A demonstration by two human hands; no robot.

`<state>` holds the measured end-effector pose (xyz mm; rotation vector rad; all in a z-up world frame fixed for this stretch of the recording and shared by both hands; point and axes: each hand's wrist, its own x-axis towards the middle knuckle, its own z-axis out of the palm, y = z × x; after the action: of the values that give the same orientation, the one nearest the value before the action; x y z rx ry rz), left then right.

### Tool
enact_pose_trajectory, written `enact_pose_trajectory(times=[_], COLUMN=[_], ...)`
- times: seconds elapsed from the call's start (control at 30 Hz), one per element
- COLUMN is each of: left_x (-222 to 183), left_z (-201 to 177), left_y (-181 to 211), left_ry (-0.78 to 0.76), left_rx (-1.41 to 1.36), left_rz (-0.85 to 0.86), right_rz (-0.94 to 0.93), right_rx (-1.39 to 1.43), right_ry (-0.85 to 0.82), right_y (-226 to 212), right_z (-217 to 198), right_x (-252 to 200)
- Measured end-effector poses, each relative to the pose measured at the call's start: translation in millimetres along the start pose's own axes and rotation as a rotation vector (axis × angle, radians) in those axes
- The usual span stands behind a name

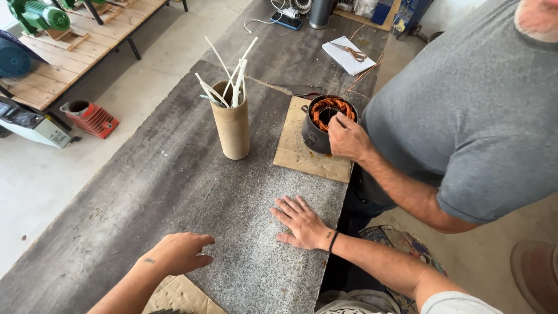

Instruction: Repairing an electric motor by organizing and trimming copper wire windings within the stator housing.

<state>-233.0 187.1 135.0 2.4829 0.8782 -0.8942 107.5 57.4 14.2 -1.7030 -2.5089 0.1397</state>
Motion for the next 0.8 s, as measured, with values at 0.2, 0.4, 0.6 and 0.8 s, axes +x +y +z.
enact_pose_trajectory(times=[0.2, 0.4, 0.6, 0.8], left_x=[4.1, 6.6, -1.5, -8.9], left_z=[4.4, 7.2, -3.1, -11.4], left_y=[-3.4, -3.4, 2.5, 8.2], left_ry=[-0.019, -0.004, -0.027, -0.053], left_rx=[-0.004, -0.009, -0.018, -0.028], left_rz=[0.017, 0.031, 0.039, 0.041], right_rz=[-0.016, -0.002, -0.004, -0.052], right_rx=[-0.001, 0.030, 0.045, 0.009], right_ry=[0.020, 0.001, 0.019, 0.131], right_y=[-0.4, -3.9, -4.6, -2.5], right_z=[-0.8, -7.2, -7.6, -5.5], right_x=[-0.8, 0.9, 0.0, -2.0])
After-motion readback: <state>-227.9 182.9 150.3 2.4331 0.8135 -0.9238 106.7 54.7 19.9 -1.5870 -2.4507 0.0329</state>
